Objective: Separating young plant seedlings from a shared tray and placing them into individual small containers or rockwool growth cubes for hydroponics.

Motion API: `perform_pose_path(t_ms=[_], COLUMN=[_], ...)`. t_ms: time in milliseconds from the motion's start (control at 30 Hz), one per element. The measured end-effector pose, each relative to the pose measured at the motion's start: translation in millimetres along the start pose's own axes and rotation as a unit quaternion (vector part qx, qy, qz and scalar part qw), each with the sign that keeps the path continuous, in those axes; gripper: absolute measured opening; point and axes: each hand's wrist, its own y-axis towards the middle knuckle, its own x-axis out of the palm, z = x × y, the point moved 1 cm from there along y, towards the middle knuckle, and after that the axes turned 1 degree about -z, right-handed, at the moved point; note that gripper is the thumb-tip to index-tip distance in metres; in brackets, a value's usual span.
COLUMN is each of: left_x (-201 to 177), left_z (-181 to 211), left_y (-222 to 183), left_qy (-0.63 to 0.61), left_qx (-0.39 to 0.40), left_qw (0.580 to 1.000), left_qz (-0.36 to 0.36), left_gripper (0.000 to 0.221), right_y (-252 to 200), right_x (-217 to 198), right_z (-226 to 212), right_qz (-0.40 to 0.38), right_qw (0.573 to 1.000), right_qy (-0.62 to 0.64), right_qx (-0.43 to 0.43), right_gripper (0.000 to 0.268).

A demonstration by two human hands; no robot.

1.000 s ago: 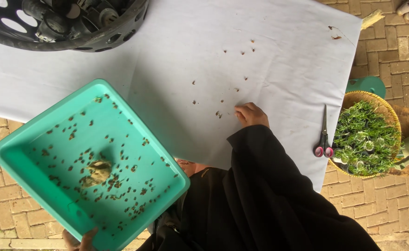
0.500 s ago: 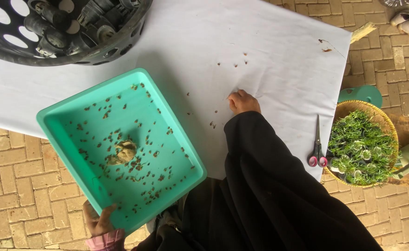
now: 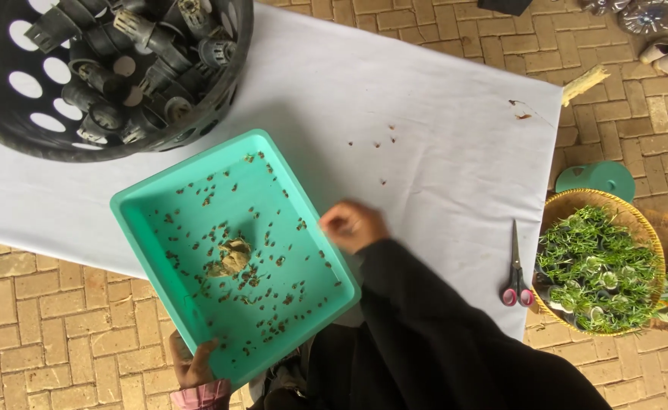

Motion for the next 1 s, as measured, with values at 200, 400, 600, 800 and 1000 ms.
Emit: perform_pose_path(t_ms=[200, 400, 600, 800, 1000], left_x=[5.7, -0.3, -10.4, -22.6, -24.1], left_z=[-12.8, -3.7, 7.6, 9.0, 17.5], left_y=[7.8, 7.5, -3.8, -3.5, -6.3], left_qy=[0.003, 0.029, 0.012, -0.004, 0.126], left_qx=[-0.006, -0.054, -0.034, -0.030, 0.183], left_qw=[1.000, 0.997, 0.997, 0.995, 0.975], left_qz=[-0.006, 0.037, 0.069, 0.097, 0.023], left_gripper=[0.048, 0.053, 0.058, 0.058, 0.041], right_y=[14.0, 90.2, 104.8, 103.7, 106.4], right_x=[-16.1, -115.1, -124.8, -128.3, -113.2], right_z=[-28.6, 86.9, 136.3, 132.3, 120.2], right_qz=[-0.054, 0.183, 0.119, 0.090, 0.064], right_qw=[0.984, 0.934, 0.844, 0.838, 0.902], right_qy=[-0.120, -0.305, -0.517, -0.538, -0.427], right_qx=[-0.122, -0.025, -0.082, -0.003, 0.004], right_gripper=[0.016, 0.027, 0.043, 0.020, 0.010])
